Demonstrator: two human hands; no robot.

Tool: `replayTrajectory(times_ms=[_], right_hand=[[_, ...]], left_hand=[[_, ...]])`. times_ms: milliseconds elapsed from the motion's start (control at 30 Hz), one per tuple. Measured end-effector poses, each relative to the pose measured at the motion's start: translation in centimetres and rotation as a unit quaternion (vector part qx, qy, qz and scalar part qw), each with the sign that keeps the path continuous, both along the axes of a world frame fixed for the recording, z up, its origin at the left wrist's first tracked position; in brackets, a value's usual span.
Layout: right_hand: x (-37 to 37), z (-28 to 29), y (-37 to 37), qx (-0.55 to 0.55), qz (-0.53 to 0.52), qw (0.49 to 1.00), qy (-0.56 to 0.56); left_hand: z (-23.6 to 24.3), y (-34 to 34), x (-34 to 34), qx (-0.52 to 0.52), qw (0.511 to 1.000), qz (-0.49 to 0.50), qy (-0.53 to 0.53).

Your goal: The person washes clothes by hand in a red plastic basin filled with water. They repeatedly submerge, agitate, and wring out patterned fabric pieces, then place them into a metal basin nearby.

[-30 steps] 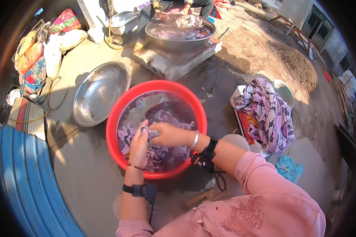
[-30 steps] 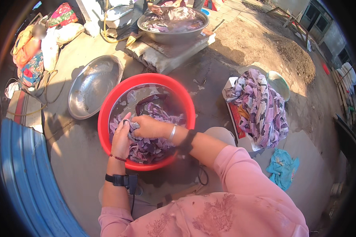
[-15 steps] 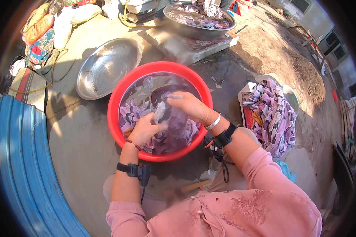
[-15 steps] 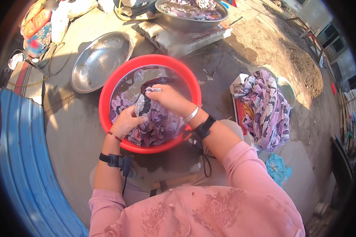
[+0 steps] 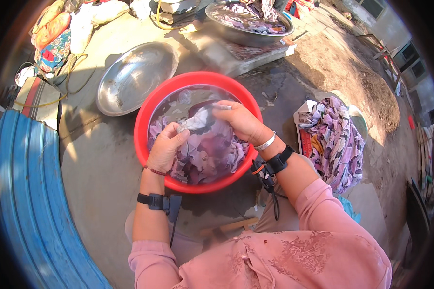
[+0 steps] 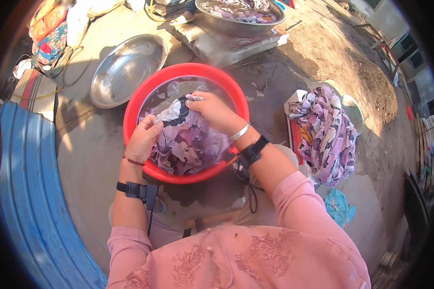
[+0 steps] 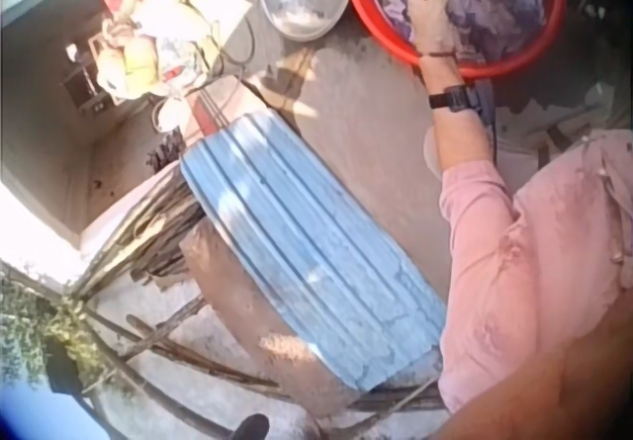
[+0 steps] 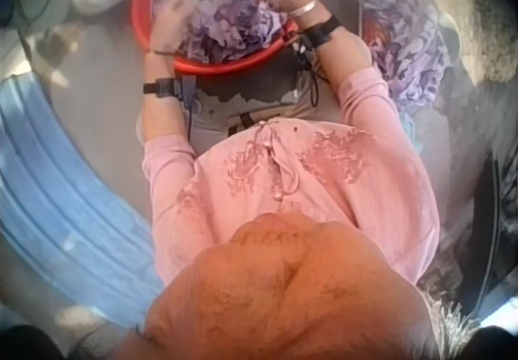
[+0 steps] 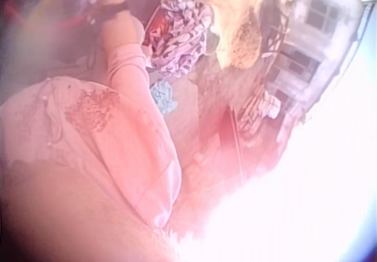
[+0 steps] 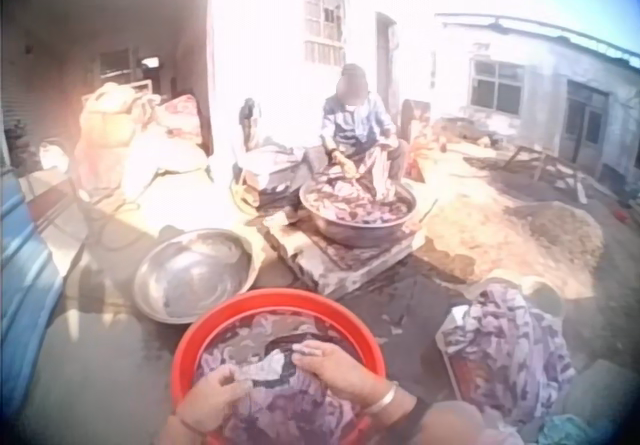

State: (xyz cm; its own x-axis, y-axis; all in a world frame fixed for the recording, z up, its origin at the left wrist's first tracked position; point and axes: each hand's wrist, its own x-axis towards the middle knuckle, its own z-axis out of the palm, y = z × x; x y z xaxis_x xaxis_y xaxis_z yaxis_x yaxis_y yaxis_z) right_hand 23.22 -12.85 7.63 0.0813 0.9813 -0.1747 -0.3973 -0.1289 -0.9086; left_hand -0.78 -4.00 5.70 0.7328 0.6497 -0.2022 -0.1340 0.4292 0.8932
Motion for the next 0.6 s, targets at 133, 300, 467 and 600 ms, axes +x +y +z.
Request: replayTrajectory(times_ms=[133,300,467,600], right_hand=[[-0.8,0.3,0.1,0.013,0.062,0.993,-0.104],[-1.6,1.3,-0.4,-0.039,0.124,0.95,-0.285],[-0.7,0.6,-0.2,-0.011,0.029,0.999,-0.038],[-0.9,1.8,0.1,-0.007,0.001,0.999,0.044]], left_hand=[[0.5,-0.2,0.8,0.116,0.992,0.055,0.001],[-0.6,0.1,0.9,0.191,0.979,0.045,0.064],[-0.7,-0.2,0.8,0.234,0.932,-0.13,0.245],[-4.1,0.3,0.1,0.312,0.885,-0.134,0.32]])
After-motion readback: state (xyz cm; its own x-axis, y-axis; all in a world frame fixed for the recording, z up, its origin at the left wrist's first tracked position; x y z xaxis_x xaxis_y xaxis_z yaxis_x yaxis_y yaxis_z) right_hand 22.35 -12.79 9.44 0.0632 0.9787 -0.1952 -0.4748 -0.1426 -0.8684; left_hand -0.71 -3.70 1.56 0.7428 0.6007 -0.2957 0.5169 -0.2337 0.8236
